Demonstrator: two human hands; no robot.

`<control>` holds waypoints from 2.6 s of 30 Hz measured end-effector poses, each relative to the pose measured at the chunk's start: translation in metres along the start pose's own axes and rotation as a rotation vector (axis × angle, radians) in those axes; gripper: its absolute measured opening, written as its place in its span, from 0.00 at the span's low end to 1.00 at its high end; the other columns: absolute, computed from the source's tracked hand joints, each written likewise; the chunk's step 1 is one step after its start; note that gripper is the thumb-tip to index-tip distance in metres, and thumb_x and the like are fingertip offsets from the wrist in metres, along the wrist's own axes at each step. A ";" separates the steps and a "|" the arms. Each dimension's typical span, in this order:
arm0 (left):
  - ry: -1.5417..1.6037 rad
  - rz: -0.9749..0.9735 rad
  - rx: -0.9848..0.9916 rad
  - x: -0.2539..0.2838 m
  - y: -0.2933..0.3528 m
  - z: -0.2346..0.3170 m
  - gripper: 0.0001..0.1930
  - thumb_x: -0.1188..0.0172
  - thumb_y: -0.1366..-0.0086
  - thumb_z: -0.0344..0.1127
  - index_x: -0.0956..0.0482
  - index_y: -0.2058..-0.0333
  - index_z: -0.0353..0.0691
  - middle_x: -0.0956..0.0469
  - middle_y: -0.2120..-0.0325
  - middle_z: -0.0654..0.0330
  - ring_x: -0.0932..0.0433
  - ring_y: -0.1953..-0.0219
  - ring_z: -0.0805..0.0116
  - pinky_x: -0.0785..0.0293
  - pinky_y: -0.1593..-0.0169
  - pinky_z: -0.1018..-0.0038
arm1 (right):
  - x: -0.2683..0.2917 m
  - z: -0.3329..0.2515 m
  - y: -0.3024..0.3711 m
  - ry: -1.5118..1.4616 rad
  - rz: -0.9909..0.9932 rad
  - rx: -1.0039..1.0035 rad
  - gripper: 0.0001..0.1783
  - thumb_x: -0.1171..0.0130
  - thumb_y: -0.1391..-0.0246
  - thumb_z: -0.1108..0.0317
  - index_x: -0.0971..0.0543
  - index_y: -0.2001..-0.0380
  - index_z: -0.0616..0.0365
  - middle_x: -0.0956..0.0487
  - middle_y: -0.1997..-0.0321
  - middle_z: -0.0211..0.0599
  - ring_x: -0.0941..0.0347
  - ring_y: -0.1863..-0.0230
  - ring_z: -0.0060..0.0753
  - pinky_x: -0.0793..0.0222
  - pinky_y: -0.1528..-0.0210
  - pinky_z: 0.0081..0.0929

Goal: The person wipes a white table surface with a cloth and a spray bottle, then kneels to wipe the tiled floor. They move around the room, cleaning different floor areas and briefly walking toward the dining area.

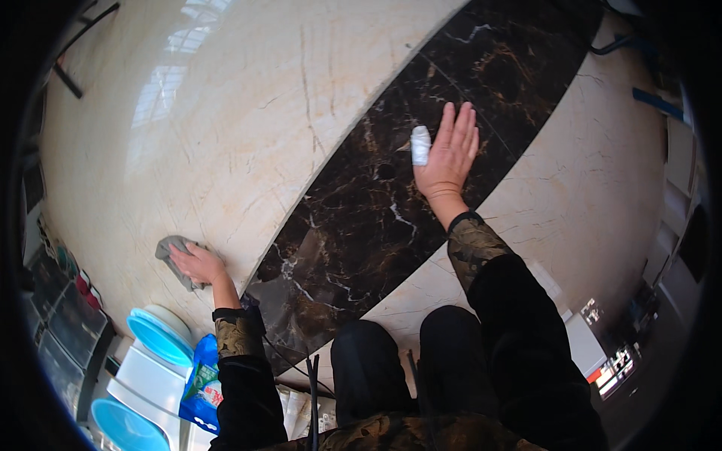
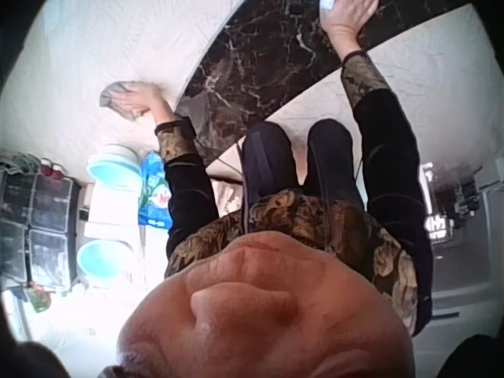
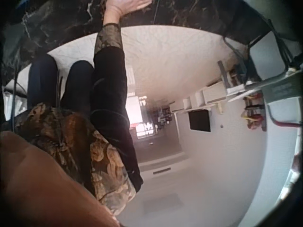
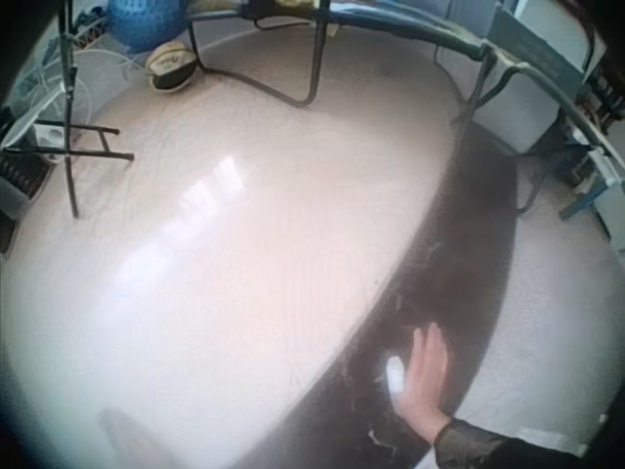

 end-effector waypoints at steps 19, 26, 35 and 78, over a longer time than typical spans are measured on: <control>0.634 -0.599 -1.244 0.003 0.125 0.443 0.39 0.45 0.40 0.24 0.38 0.28 0.43 0.31 0.31 0.57 0.40 0.26 0.53 0.51 0.27 0.53 | 0.013 0.000 -0.004 -0.217 -0.142 -0.101 0.43 0.45 0.32 0.50 0.45 0.24 0.63 0.54 0.18 0.60 0.58 0.18 0.61 0.65 0.20 0.56; 0.507 -0.547 -1.475 0.010 0.138 0.483 0.35 0.45 0.43 0.22 0.28 0.35 0.48 0.29 0.34 0.60 0.35 0.30 0.54 0.46 0.29 0.51 | 0.014 0.001 -0.005 -0.182 -0.159 -0.094 0.44 0.44 0.33 0.47 0.44 0.24 0.63 0.53 0.18 0.62 0.57 0.18 0.62 0.63 0.20 0.57; 0.504 -0.569 -1.354 0.017 0.126 0.448 0.30 0.45 0.47 0.19 0.19 0.45 0.50 0.25 0.41 0.61 0.32 0.36 0.52 0.41 0.33 0.55 | 0.011 0.001 -0.004 -0.186 -0.143 -0.087 0.43 0.46 0.32 0.49 0.45 0.24 0.62 0.53 0.18 0.60 0.58 0.18 0.61 0.65 0.20 0.56; 0.193 -0.891 -1.235 0.077 0.070 0.180 0.28 0.29 0.58 0.26 0.23 0.54 0.47 0.22 0.58 0.56 0.22 0.53 0.50 0.25 0.53 0.57 | -0.001 0.004 0.002 -0.097 -0.022 -0.002 0.42 0.47 0.32 0.45 0.42 0.25 0.61 0.49 0.20 0.62 0.56 0.18 0.59 0.63 0.20 0.55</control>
Point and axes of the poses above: each hand's wrist, its own y-axis away from the middle knuckle, its own x-axis out of the back of the hand, z = x × y, the point moved 3 cm from there along -y, towards the middle knuckle
